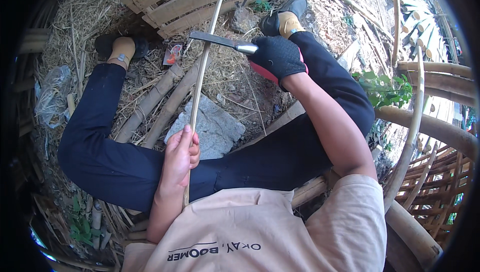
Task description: The person shaves a long bamboo stick with a knife by repeatedly scraping the tool along the wood while holding the stick with one hand.
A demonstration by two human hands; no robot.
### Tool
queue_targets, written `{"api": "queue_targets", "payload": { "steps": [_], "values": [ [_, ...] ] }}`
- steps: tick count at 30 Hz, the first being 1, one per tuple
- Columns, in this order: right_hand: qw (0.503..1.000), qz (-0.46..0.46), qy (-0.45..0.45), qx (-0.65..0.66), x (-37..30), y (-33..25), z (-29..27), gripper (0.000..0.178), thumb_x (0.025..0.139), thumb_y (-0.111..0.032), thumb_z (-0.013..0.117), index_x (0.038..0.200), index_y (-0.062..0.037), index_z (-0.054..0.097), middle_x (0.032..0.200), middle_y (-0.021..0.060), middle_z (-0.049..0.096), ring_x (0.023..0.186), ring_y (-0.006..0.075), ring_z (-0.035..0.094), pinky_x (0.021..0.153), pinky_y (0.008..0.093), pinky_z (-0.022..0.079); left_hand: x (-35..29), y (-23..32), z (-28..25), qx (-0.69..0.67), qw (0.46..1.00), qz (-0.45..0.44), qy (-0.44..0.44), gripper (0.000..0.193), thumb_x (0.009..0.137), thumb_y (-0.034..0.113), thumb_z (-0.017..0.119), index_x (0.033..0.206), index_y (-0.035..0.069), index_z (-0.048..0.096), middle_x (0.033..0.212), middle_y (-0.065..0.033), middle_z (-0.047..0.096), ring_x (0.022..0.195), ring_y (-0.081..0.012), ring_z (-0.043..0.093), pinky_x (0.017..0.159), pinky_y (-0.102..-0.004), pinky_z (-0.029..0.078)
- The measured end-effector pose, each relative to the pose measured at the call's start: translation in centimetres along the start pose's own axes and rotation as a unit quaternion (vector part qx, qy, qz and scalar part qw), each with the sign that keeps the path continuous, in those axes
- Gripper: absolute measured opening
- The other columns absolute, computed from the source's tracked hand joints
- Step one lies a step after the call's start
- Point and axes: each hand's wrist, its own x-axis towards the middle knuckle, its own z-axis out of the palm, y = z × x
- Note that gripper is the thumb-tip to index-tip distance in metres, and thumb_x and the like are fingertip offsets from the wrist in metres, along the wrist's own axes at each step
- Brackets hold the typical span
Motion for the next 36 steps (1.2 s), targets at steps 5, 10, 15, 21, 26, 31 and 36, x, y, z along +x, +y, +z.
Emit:
{"api": "queue_targets", "payload": {
  "steps": [5, 10, 15, 21, 26, 31, 36],
  "values": [
    [0.993, -0.075, -0.086, 0.017, -2.8, -2.7, -0.7, 0.025, 0.082, -0.035, 0.069, 0.096, -0.0146, 0.074, 0.083, 0.0152, 0.072, 0.082, 0.0366, 0.071, 0.076, 0.0477, 0.056, 0.0, 0.2, 0.1, -0.004, 1.000, -0.003, 0.009, 0.037, 0.111, 0.037, 0.041, 0.086, 0.011, 0.049, 0.058, 0.0106, 0.030, 0.043, 0.0009, 0.025, 0.037, -0.0187, 0.019],
    [0.987, -0.108, -0.118, 0.034, -3.0, -3.6, -0.3, 0.021, 0.079, -0.031, 0.071, 0.091, -0.0136, 0.072, 0.082, 0.0158, 0.072, 0.081, 0.0372, 0.070, 0.075, 0.0480, 0.055, 0.0, 0.0, -0.3, -0.002, 1.000, -0.001, 0.002, 0.037, 0.111, 0.038, 0.041, 0.086, 0.011, 0.049, 0.058, 0.0107, 0.030, 0.043, 0.0012, 0.025, 0.038, -0.0184, 0.019],
    [0.989, -0.098, -0.111, 0.001, -2.0, -2.5, 0.4, 0.022, 0.077, -0.031, 0.072, 0.090, -0.0143, 0.073, 0.080, 0.0153, 0.071, 0.080, 0.0366, 0.071, 0.074, 0.0478, 0.055, 0.2, -0.4, -0.2, 0.008, 1.000, 0.009, 0.002, 0.041, 0.110, 0.039, 0.041, 0.084, 0.010, 0.050, 0.059, 0.0108, 0.034, 0.045, 0.0017, 0.027, 0.039, -0.0184, 0.019],
    [0.995, -0.066, -0.069, -0.019, -1.2, -2.1, 0.2, 0.024, 0.080, -0.034, 0.070, 0.092, -0.0141, 0.074, 0.081, 0.0160, 0.072, 0.080, 0.0366, 0.071, 0.074, 0.0466, 0.056, 0.2, 0.1, 0.1, 0.013, 1.000, 0.018, 0.012, 0.040, 0.110, 0.039, 0.041, 0.084, 0.010, 0.050, 0.059, 0.0110, 0.034, 0.044, 0.0016, 0.027, 0.039, -0.0183, 0.019],
    [0.998, 0.017, 0.061, -0.011, 2.6, 6.7, 1.1, 0.031, 0.088, -0.037, 0.066, 0.099, -0.0101, 0.074, 0.084, 0.0200, 0.071, 0.085, 0.0398, 0.070, 0.075, 0.0453, 0.055, -0.2, 0.0, -0.1, 0.004, 1.000, 0.008, -0.001, 0.039, 0.110, 0.039, 0.042, 0.084, 0.011, 0.050, 0.058, 0.0111, 0.033, 0.044, 0.0014, 0.026, 0.038, -0.0184, 0.019],
    [1.000, -0.019, -0.014, 0.000, -0.6, 1.3, 0.2, 0.033, 0.087, -0.044, 0.067, 0.103, -0.0157, 0.076, 0.087, 0.0160, 0.073, 0.082, 0.0371, 0.071, 0.074, 0.0456, 0.055, -0.2, 0.2, -0.4, -0.013, 1.000, 0.021, 0.013, 0.037, 0.110, 0.038, 0.042, 0.085, 0.012, 0.049, 0.058, 0.0109, 0.032, 0.043, 0.0012, 0.025, 0.038, -0.0187, 0.019],
    [0.984, -0.127, -0.119, 0.031, -2.9, -4.6, -0.8, 0.026, 0.080, -0.035, 0.072, 0.096, -0.0140, 0.073, 0.083, 0.0161, 0.072, 0.081, 0.0370, 0.071, 0.075, 0.0460, 0.056, 0.1, -0.2, -0.5, 0.012, 0.999, 0.029, 0.020, 0.038, 0.110, 0.038, 0.041, 0.086, 0.011, 0.049, 0.059, 0.0107, 0.033, 0.044, 0.0016, 0.026, 0.039, -0.0189, 0.018]
  ]
}}
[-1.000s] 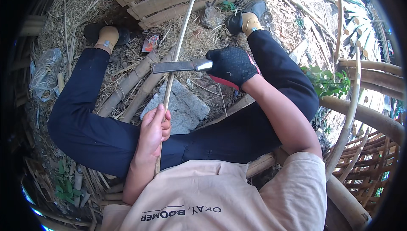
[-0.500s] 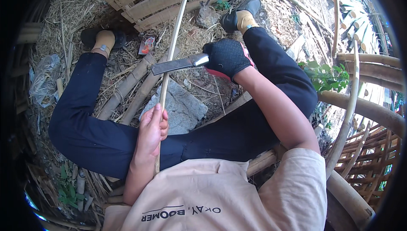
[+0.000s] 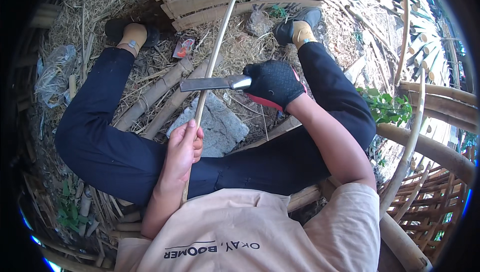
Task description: The person shaves a long bamboo stick with a knife by repeatedly scraping the tool along the wood while holding the stick with one hand.
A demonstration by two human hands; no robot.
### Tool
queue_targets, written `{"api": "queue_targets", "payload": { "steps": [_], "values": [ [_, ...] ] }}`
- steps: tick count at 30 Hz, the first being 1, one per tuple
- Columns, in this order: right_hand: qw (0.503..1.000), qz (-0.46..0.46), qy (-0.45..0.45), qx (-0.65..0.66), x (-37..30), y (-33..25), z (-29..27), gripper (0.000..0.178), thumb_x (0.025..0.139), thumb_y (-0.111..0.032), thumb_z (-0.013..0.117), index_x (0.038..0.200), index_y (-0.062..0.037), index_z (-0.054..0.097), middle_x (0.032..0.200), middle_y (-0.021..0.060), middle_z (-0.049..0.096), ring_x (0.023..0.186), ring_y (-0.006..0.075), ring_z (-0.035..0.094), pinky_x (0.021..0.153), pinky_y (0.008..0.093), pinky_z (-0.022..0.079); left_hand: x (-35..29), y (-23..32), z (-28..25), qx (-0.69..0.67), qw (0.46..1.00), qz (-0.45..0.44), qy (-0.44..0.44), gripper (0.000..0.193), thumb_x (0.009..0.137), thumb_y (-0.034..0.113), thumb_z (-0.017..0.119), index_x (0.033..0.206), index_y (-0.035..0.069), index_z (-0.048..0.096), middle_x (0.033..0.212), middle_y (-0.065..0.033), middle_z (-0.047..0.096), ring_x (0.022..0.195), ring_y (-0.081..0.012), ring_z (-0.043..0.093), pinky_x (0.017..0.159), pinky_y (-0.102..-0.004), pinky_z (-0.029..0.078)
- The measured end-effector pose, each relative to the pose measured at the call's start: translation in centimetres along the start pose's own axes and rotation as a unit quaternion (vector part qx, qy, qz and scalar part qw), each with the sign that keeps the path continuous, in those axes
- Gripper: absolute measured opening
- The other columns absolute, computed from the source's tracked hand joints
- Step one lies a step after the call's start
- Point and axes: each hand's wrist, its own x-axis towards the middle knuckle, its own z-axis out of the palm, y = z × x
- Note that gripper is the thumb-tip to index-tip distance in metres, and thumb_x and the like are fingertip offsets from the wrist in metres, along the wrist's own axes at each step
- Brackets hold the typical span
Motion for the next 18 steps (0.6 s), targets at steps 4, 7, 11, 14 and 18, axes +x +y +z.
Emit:
{"api": "queue_targets", "payload": {
  "steps": [4, 7, 11, 14, 18],
  "values": [
    [1.000, 0.012, -0.004, -0.015, 0.2, 0.1, 1.1, 0.023, 0.078, -0.031, 0.071, 0.092, -0.0139, 0.073, 0.081, 0.0157, 0.072, 0.079, 0.0366, 0.071, 0.075, 0.0466, 0.056, -0.1, 0.0, 0.1, 0.014, 1.000, 0.003, 0.004, 0.038, 0.111, 0.038, 0.040, 0.086, 0.011, 0.049, 0.059, 0.0110, 0.032, 0.044, 0.0018, 0.025, 0.039, -0.0187, 0.018],
    [0.999, 0.016, -0.008, -0.032, 0.5, 0.7, 1.0, 0.022, 0.077, -0.031, 0.070, 0.092, -0.0151, 0.073, 0.081, 0.0155, 0.072, 0.079, 0.0365, 0.071, 0.075, 0.0472, 0.056, 0.2, -0.1, 0.4, 0.018, 1.000, 0.007, 0.004, 0.039, 0.111, 0.037, 0.039, 0.084, 0.011, 0.049, 0.058, 0.0111, 0.032, 0.044, 0.0013, 0.026, 0.039, -0.0191, 0.019],
    [0.998, 0.045, -0.002, -0.039, 1.5, 1.6, 0.8, 0.023, 0.079, -0.032, 0.067, 0.093, -0.0152, 0.074, 0.082, 0.0158, 0.072, 0.081, 0.0372, 0.071, 0.076, 0.0472, 0.056, 0.2, -0.1, -0.1, 0.006, 1.000, 0.008, 0.002, 0.038, 0.111, 0.036, 0.039, 0.083, 0.011, 0.048, 0.058, 0.0116, 0.031, 0.044, 0.0014, 0.025, 0.038, -0.0189, 0.019],
    [0.988, 0.118, 0.092, -0.024, 2.5, 7.1, 1.1, 0.028, 0.084, -0.038, 0.068, 0.096, -0.0132, 0.076, 0.084, 0.0180, 0.072, 0.082, 0.0379, 0.070, 0.075, 0.0461, 0.055, -0.1, 0.0, 0.2, 0.002, 1.000, 0.002, -0.013, 0.038, 0.111, 0.036, 0.039, 0.083, 0.011, 0.048, 0.058, 0.0117, 0.031, 0.044, 0.0015, 0.025, 0.038, -0.0187, 0.019],
    [0.987, 0.126, 0.095, -0.037, 1.9, 7.5, -0.7, 0.032, 0.087, -0.041, 0.068, 0.099, -0.0130, 0.076, 0.086, 0.0170, 0.073, 0.083, 0.0366, 0.070, 0.075, 0.0444, 0.055, -0.3, 0.3, 0.6, -0.010, 1.000, -0.014, -0.009, 0.038, 0.111, 0.035, 0.040, 0.084, 0.010, 0.049, 0.058, 0.0116, 0.032, 0.044, 0.0016, 0.026, 0.038, -0.0184, 0.019]
  ]
}}
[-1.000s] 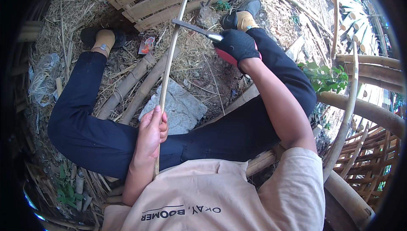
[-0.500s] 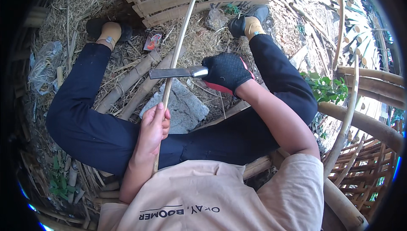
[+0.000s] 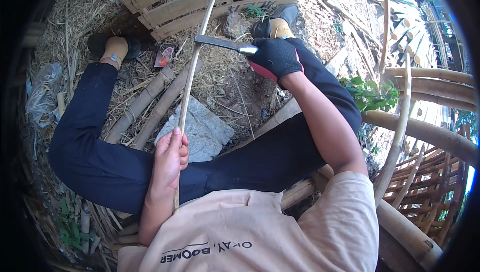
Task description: The person shaves a long bamboo stick with a knife by repeatedly scraping the tool along the wood while holding the stick with one hand.
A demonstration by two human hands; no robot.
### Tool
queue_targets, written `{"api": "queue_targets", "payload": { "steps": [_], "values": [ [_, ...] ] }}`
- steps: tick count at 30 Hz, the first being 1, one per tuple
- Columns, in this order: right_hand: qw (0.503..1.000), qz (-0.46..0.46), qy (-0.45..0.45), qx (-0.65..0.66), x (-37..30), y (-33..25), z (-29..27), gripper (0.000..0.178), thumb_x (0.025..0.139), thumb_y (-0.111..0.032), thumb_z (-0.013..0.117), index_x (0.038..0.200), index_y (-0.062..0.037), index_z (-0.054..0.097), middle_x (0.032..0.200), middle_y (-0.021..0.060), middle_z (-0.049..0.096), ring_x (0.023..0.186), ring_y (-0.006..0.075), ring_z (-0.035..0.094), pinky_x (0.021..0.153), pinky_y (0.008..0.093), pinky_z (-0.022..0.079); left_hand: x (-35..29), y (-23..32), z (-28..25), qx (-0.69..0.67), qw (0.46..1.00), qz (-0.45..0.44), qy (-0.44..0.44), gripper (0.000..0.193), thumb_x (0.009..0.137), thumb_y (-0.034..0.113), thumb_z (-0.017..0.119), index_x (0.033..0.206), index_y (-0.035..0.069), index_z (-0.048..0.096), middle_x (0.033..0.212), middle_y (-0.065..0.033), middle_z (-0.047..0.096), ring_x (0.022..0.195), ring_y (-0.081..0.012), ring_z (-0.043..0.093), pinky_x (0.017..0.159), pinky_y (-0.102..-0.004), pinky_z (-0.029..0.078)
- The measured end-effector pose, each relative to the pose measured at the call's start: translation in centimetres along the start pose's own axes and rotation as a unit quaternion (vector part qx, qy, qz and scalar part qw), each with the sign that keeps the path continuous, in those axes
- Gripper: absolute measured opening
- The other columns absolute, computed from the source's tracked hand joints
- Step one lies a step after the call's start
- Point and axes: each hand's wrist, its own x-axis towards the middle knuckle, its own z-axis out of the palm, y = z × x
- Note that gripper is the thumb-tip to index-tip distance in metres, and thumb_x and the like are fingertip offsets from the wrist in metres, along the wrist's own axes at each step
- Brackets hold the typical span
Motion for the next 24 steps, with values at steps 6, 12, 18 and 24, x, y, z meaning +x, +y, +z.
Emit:
{"api": "queue_targets", "payload": {
  "steps": [6, 12, 18, 24],
  "values": [
    [0.992, -0.074, -0.084, 0.052, -2.8, -5.0, 0.0, 0.031, 0.082, -0.041, 0.071, 0.099, -0.0153, 0.073, 0.085, 0.0167, 0.073, 0.082, 0.0391, 0.070, 0.077, 0.0475, 0.055, 0.2, -0.1, -0.3, 0.003, 1.000, 0.005, 0.000, 0.037, 0.111, 0.037, 0.041, 0.086, 0.011, 0.049, 0.058, 0.0110, 0.031, 0.043, 0.0012, 0.025, 0.038, -0.0187, 0.018],
    [0.989, -0.098, -0.103, 0.030, -3.2, -6.0, 0.3, 0.027, 0.081, -0.035, 0.071, 0.097, -0.0143, 0.073, 0.084, 0.0164, 0.073, 0.081, 0.0389, 0.070, 0.077, 0.0480, 0.056, 0.2, 0.0, -0.4, 0.013, 1.000, -0.012, -0.012, 0.038, 0.111, 0.039, 0.040, 0.084, 0.012, 0.048, 0.058, 0.0110, 0.030, 0.043, 0.0011, 0.025, 0.038, -0.0186, 0.018],
    [0.998, -0.005, -0.060, 0.029, 0.0, -2.5, 1.1, 0.031, 0.082, -0.037, 0.070, 0.101, -0.0131, 0.076, 0.090, 0.0178, 0.073, 0.086, 0.0366, 0.071, 0.081, 0.0456, 0.056, 0.1, -0.4, -0.2, 0.010, 1.000, -0.012, -0.014, 0.040, 0.111, 0.040, 0.040, 0.083, 0.012, 0.048, 0.058, 0.0108, 0.031, 0.043, 0.0011, 0.025, 0.038, -0.0187, 0.018],
    [0.994, 0.104, 0.008, 0.013, 1.0, 1.1, -0.3, 0.040, 0.086, -0.046, 0.066, 0.110, -0.0160, 0.076, 0.096, 0.0168, 0.074, 0.090, 0.0353, 0.072, 0.082, 0.0434, 0.056, -0.2, -0.2, 0.1, 0.001, 1.000, -0.017, -0.013, 0.041, 0.110, 0.039, 0.040, 0.083, 0.011, 0.049, 0.058, 0.0109, 0.033, 0.043, 0.0011, 0.026, 0.038, -0.0189, 0.019]
  ]
}}
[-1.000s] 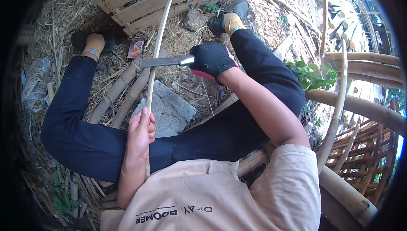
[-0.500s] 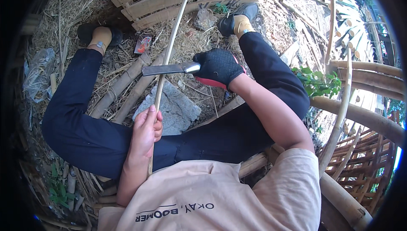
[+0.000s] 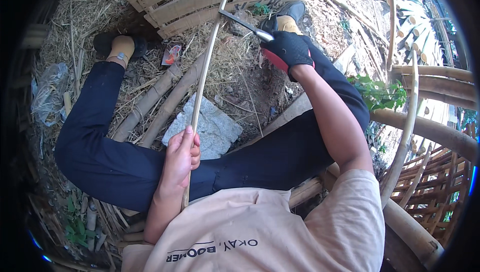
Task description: The person shaves a long bamboo stick with a knife by repeatedly scraping the tool along the wood while holding the stick with one hand.
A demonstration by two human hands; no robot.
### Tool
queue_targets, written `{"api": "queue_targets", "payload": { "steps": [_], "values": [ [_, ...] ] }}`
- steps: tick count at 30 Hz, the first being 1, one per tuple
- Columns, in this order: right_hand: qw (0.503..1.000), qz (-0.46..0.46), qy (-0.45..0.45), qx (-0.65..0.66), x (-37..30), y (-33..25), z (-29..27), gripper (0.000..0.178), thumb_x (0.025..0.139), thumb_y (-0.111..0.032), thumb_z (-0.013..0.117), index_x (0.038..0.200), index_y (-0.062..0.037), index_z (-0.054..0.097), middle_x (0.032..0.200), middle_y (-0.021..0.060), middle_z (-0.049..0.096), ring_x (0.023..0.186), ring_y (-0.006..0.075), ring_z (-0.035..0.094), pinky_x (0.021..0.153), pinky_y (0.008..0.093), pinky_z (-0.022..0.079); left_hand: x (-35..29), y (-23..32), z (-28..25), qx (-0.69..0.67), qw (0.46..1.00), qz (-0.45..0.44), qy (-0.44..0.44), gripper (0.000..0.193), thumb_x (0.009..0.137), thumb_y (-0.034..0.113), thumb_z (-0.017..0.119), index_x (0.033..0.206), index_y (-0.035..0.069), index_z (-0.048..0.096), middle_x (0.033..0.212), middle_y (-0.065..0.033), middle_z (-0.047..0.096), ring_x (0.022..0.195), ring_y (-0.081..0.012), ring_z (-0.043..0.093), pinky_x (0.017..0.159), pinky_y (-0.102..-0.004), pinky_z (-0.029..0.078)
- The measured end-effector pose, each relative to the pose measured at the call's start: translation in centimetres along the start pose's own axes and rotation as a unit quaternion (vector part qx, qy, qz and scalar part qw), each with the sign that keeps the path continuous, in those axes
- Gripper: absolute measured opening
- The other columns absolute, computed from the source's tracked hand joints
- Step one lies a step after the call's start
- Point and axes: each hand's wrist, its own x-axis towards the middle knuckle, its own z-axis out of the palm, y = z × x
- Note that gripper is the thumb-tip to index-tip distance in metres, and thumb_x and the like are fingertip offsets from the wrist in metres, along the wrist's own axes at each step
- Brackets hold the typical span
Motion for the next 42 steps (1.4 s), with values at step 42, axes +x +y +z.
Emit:
{"api": "queue_targets", "payload": {
  "steps": [42],
  "values": [
    [0.987, -0.143, -0.048, 0.046, -2.0, -3.6, 1.2, 0.031, 0.086, -0.041, 0.069, 0.096, -0.0124, 0.074, 0.088, 0.0185, 0.072, 0.087, 0.0386, 0.070, 0.080, 0.0461, 0.055, 0.2, -0.1, -1.4, -0.060, 0.993, -0.042, -0.089, 0.037, 0.111, 0.036, 0.038, 0.085, 0.012, 0.047, 0.059, 0.0091, 0.023, 0.044, -0.0012, 0.020, 0.037, -0.0201, 0.019]
  ]
}}
